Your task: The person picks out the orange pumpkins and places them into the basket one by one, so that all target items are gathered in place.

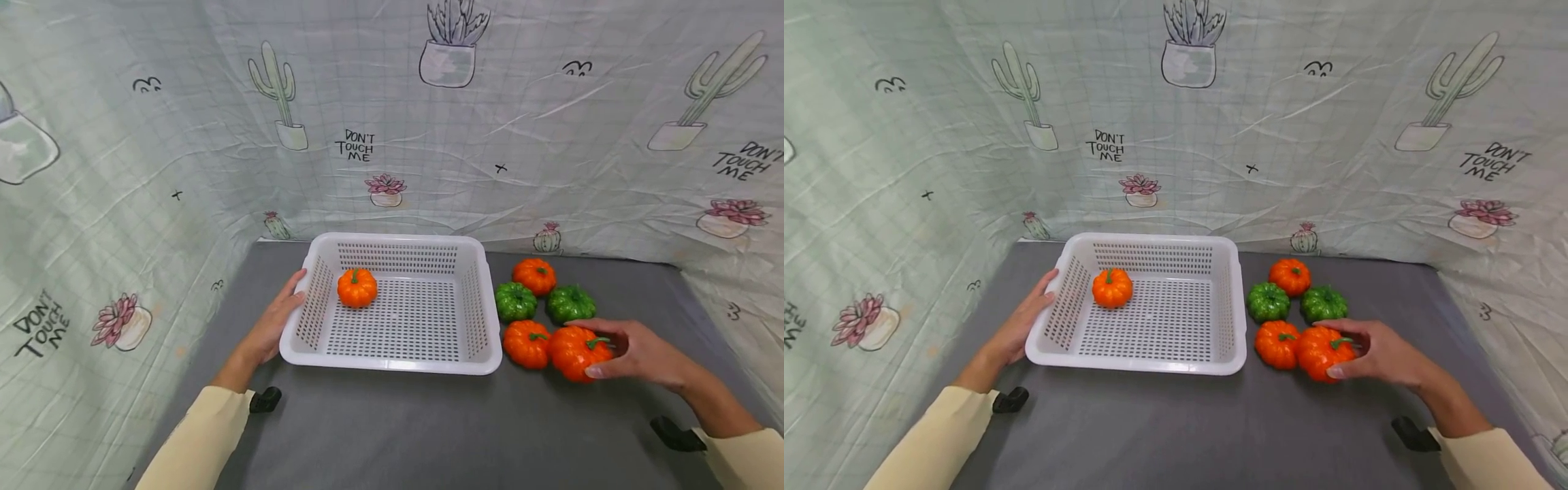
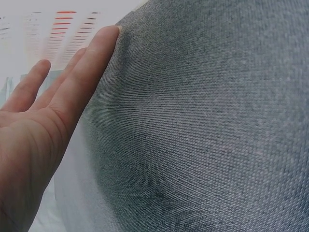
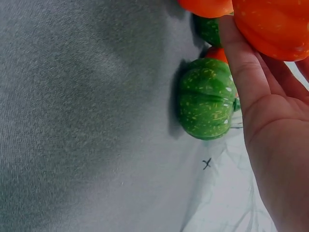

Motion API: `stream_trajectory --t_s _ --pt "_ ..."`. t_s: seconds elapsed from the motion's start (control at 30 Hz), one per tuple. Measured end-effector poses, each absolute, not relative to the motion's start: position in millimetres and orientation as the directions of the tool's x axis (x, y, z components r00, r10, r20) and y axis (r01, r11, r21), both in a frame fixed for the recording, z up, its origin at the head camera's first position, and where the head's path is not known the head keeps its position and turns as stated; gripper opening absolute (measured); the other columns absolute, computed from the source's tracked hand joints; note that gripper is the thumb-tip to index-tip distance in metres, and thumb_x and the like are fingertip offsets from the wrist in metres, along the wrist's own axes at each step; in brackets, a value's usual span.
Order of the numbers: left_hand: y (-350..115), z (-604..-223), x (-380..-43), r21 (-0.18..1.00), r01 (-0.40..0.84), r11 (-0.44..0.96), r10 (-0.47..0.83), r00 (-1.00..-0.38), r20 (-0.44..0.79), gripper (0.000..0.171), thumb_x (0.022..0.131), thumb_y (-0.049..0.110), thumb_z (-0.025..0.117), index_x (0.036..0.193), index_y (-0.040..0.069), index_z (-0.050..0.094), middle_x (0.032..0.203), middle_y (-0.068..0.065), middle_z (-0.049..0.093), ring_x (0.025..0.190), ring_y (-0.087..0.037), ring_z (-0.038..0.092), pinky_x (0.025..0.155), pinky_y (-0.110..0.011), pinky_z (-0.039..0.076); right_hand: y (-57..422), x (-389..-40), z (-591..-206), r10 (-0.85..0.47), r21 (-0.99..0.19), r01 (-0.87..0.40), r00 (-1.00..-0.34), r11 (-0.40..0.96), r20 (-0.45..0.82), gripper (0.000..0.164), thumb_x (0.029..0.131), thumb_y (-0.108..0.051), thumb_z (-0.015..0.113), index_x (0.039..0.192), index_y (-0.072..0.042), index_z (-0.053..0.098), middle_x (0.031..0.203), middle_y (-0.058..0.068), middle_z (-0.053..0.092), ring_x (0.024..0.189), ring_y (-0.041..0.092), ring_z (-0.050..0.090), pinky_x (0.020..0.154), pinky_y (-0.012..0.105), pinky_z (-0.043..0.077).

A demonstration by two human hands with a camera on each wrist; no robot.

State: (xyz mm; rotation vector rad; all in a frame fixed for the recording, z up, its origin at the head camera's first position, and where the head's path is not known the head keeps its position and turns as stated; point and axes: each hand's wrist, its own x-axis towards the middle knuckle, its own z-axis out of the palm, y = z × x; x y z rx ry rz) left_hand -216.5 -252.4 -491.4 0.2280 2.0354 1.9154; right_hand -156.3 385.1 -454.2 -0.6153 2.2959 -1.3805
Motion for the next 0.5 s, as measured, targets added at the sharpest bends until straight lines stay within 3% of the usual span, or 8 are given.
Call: stream_trajectory --t_s 0.5 --pt "-251.9 -489.0 -213.6 0.991 -0.109 0.074 0.342 -0.931 -0.128 0.061 0.114 0.042 0.032 0.167 0.039 0.002 0.175 -0.015 0.011 0.144 -0.047 0.039 0.099 -0.045 0.053 368.9 -152.2 -443.3 -0.498 -0.881 -0.2 -0.866 0.43 -0.046 0.06 0.089 0.005 0.074 0.146 -0.002 0.057 0.119 -0.017 0.072 0.087 0.011 0.07 0.07 0.033 0.061"
